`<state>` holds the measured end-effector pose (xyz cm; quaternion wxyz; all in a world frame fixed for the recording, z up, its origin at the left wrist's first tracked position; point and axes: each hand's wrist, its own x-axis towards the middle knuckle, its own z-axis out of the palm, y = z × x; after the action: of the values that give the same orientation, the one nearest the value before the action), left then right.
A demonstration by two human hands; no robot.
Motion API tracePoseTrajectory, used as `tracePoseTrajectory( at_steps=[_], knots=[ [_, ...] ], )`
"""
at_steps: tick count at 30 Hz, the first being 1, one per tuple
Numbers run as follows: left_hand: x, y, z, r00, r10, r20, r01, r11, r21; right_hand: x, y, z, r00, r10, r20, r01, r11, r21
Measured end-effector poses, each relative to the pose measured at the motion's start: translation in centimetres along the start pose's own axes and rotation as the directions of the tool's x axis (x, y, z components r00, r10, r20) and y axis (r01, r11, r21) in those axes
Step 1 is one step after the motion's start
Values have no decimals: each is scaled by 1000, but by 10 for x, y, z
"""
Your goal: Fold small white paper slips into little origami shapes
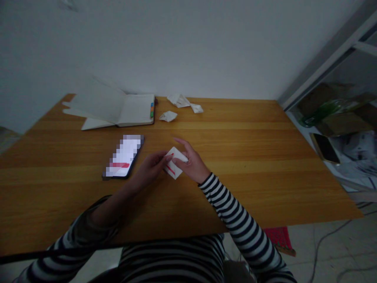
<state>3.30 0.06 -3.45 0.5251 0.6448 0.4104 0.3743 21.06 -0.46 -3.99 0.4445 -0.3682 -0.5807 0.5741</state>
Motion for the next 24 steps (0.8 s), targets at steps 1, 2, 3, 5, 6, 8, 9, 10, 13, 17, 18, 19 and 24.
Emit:
tracePoseTrajectory(
  at_steps=[1,2,3,5,6,8,9,10,13,17,18,19,24],
  knots=[
    [0,0,1,1000,11,-18,-12,1000,-26,0,0,0,1000,2,-15,-2,1000,7],
    [-1,0,2,999,14,-36,-16,999,-43,1,1,1,1000,1,-29,-1,1000,13],
    [-1,-1,3,999,6,-39,-8,999,-52,1,1,1,999,-1,-37,2,1000,17],
    [-2,-2,3,999,-31,-21,30,998,-62,1,1,2,999,-14,-48,14,1000,12],
    [-2,-2,3,999,-47,-24,45,997,-54,1,1,1,998,-30,-59,29,999,-16],
    [-3,-3,0,994,-50,-98,52,999,16,0,0,-1,991,-90,-100,72,983,-171],
    [-3,-3,-1,987,-38,-159,50,996,72,-1,0,-2,984,-136,-119,96,952,-291],
    [-2,-3,-1,977,-24,-210,50,992,120,-2,0,-3,973,-188,-131,117,899,-422],
    [-3,-1,3,986,-37,-163,48,997,66,-3,3,-1,946,-317,-67,180,686,-705],
    [-2,-1,11,996,-83,-18,79,985,-156,-5,6,10,932,-344,111,304,581,-755],
    [-1,-2,10,994,-100,-45,91,981,-169,-5,6,12,930,-337,148,331,592,-735],
    [0,-5,9,989,-119,-89,102,979,-179,-5,5,13,927,-328,184,357,617,-702],
    [6,-14,-14,956,-216,-201,173,962,-211,-4,0,3,914,-403,49,368,772,-517]
  ],
)
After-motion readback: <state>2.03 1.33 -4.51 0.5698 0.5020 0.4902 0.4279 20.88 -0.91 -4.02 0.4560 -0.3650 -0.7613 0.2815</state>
